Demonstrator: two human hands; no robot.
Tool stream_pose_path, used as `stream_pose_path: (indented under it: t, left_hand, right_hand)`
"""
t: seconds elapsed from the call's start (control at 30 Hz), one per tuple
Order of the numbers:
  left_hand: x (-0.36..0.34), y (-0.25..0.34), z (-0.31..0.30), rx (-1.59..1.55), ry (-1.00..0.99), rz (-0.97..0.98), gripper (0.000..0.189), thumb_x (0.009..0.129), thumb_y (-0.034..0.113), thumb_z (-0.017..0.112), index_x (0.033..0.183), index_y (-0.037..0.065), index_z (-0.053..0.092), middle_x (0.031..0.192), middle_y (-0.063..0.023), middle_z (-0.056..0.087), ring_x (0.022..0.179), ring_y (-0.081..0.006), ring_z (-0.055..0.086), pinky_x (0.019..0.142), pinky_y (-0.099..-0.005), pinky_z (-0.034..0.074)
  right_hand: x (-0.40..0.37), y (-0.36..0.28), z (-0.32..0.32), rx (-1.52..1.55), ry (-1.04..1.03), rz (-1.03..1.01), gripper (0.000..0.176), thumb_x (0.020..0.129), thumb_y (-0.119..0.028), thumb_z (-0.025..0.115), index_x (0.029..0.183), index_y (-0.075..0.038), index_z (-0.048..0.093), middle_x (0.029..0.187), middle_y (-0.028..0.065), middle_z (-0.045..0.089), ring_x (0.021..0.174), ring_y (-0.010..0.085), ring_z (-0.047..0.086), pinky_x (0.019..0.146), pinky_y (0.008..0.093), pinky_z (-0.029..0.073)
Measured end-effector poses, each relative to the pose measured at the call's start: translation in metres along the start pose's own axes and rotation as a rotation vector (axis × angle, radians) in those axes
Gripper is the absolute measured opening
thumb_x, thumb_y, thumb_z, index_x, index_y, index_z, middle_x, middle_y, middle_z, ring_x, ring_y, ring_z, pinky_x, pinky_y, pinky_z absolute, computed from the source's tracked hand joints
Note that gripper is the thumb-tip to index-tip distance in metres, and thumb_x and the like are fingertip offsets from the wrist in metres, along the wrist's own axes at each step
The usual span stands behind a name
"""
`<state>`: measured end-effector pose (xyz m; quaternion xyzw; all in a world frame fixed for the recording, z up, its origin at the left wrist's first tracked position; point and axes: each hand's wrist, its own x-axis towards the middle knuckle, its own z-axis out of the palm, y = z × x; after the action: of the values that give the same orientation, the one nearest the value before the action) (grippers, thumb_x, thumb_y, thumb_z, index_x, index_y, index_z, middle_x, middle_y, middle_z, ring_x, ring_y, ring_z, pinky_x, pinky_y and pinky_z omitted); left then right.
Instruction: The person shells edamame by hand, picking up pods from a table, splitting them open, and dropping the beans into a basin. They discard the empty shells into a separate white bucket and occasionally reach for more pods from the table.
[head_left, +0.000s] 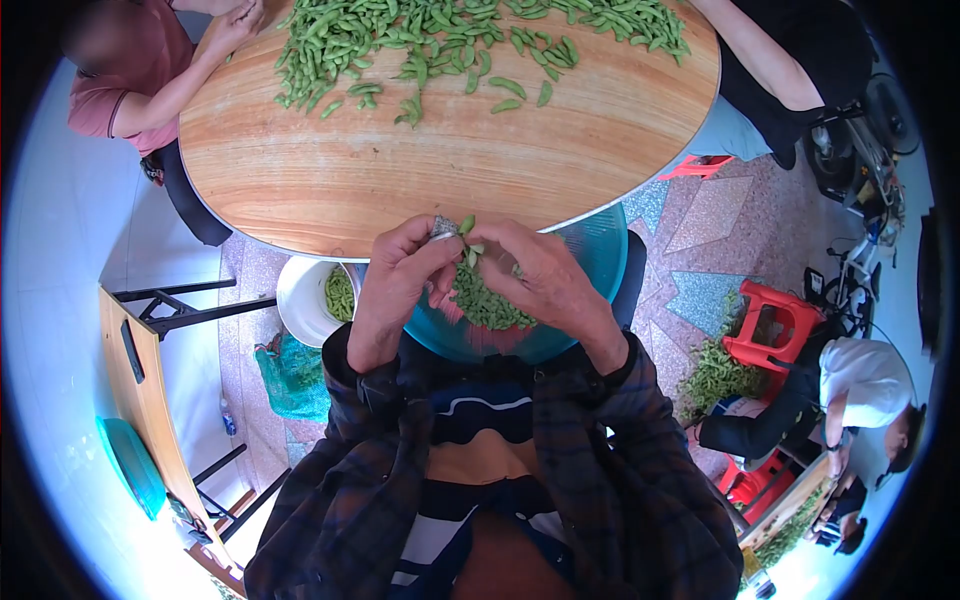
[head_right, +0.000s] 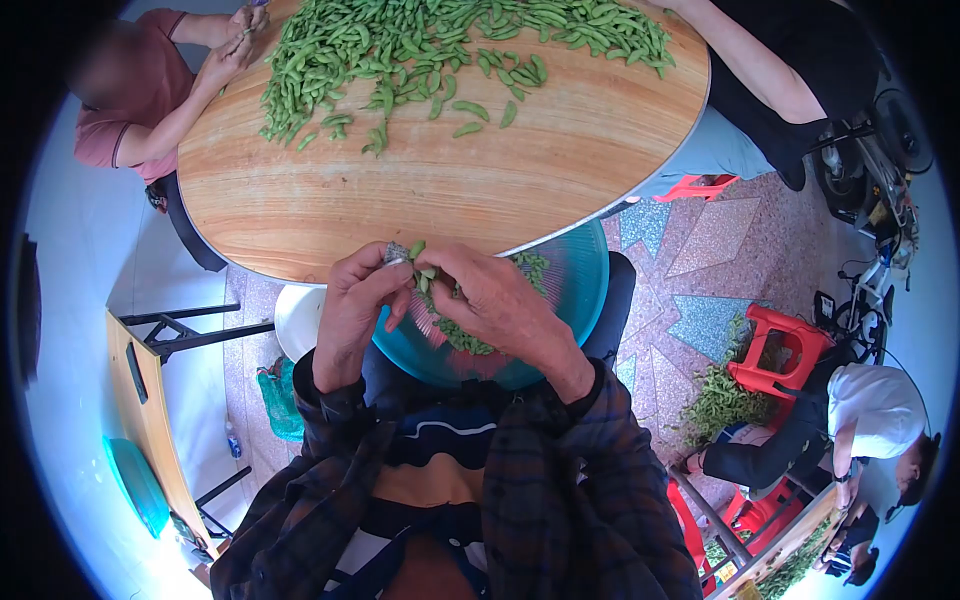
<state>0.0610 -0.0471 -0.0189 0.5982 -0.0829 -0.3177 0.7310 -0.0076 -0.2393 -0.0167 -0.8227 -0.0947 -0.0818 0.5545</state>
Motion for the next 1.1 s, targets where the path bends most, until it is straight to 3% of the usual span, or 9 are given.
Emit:
stream_pose_path:
  t: [0.23,0.3,0.43,0.5,0.7,0.77,0.9,1.03,1.1]
  left_hand:
    - [-0.004,0.003,0.003,-0.033,0.051,-0.013,0.012,0.098,0.010,0.062,0.090,0.001,0.063,0.063,-0.0035,0.059,0.049,-0.0088,0.052,0.044,-0.0230,0.038]
    - [-0.007,0.003,0.006,-0.013,0.067,0.003,0.012,0.098,0.010,0.062,0.091,0.001,0.063,0.063,-0.0030,0.059,0.049,-0.0084,0.052,0.044,-0.0229,0.038]
    - [-0.008,0.002,0.008,0.084,0.131,0.064,0.011,0.098,0.010,0.063,0.092,0.001,0.063,0.063,-0.0010,0.059,0.049,-0.0068,0.051,0.045,-0.0222,0.037]
    - [-0.009,0.005,0.009,0.115,0.130,0.066,0.011,0.098,0.010,0.063,0.092,0.001,0.062,0.063,-0.0004,0.059,0.050,-0.0060,0.051,0.046,-0.0219,0.037]
    - [-0.010,0.003,0.010,0.298,0.119,0.095,0.014,0.098,0.012,0.065,0.091,0.001,0.061,0.063,0.0003,0.058,0.053,-0.0042,0.051,0.047,-0.0221,0.038]
    - [-0.012,0.006,0.015,0.350,0.122,0.089,0.015,0.098,0.013,0.065,0.091,0.000,0.061,0.064,0.0002,0.058,0.054,-0.0041,0.052,0.048,-0.0226,0.038]
    - [-0.013,0.006,0.022,0.592,0.109,0.169,0.013,0.094,0.009,0.067,0.092,-0.001,0.060,0.067,-0.0053,0.058,0.055,-0.0095,0.055,0.049,-0.0265,0.042]
    - [-0.020,0.015,0.037,0.744,0.062,0.273,0.011,0.092,0.004,0.066,0.095,-0.002,0.058,0.077,-0.0123,0.057,0.058,-0.0207,0.061,0.052,-0.0350,0.045]
    - [-0.019,0.014,0.036,0.790,0.042,0.328,0.011,0.092,0.003,0.066,0.096,-0.003,0.058,0.080,-0.0137,0.057,0.060,-0.0247,0.062,0.054,-0.0374,0.046]
  right_hand:
    - [-0.007,0.003,0.004,-0.052,0.022,-0.091,0.027,0.089,-0.003,0.065,0.115,-0.006,0.062,0.089,0.0170,0.067,0.078,0.0373,0.068,0.067,0.0428,0.054]
    - [-0.011,0.001,0.006,-0.006,0.000,0.031,0.025,0.089,-0.004,0.066,0.114,-0.006,0.063,0.085,0.0174,0.066,0.075,0.0357,0.069,0.066,0.0420,0.054]
    - [-0.018,0.006,0.004,-0.001,-0.051,0.034,0.025,0.089,-0.005,0.067,0.114,-0.005,0.063,0.082,0.0169,0.067,0.074,0.0345,0.070,0.065,0.0407,0.054]
    - [-0.024,0.002,0.005,0.079,-0.098,0.133,0.023,0.090,-0.009,0.069,0.112,-0.005,0.066,0.089,0.0150,0.069,0.077,0.0306,0.070,0.068,0.0385,0.054]
    - [-0.044,-0.002,-0.010,-0.115,-0.110,-0.047,0.023,0.090,-0.006,0.069,0.112,-0.002,0.067,0.099,0.0141,0.070,0.083,0.0286,0.071,0.069,0.0333,0.056]
    - [-0.043,-0.007,-0.014,-0.091,-0.010,0.015,0.024,0.091,-0.005,0.068,0.114,-0.001,0.067,0.102,0.0144,0.069,0.084,0.0276,0.071,0.070,0.0326,0.056]
    - [-0.024,-0.024,-0.014,0.059,0.236,0.159,0.027,0.091,-0.002,0.067,0.117,0.002,0.066,0.108,0.0159,0.068,0.085,0.0247,0.070,0.070,0.0315,0.056]
    - [-0.019,-0.015,-0.004,-0.022,0.193,0.045,0.030,0.091,-0.001,0.067,0.120,0.004,0.065,0.109,0.0163,0.067,0.085,0.0246,0.070,0.071,0.0316,0.055]
    - [-0.020,-0.016,-0.003,-0.061,0.181,0.024,0.032,0.090,-0.006,0.067,0.120,0.004,0.065,0.105,0.0195,0.067,0.093,0.0368,0.068,0.078,0.0398,0.055]
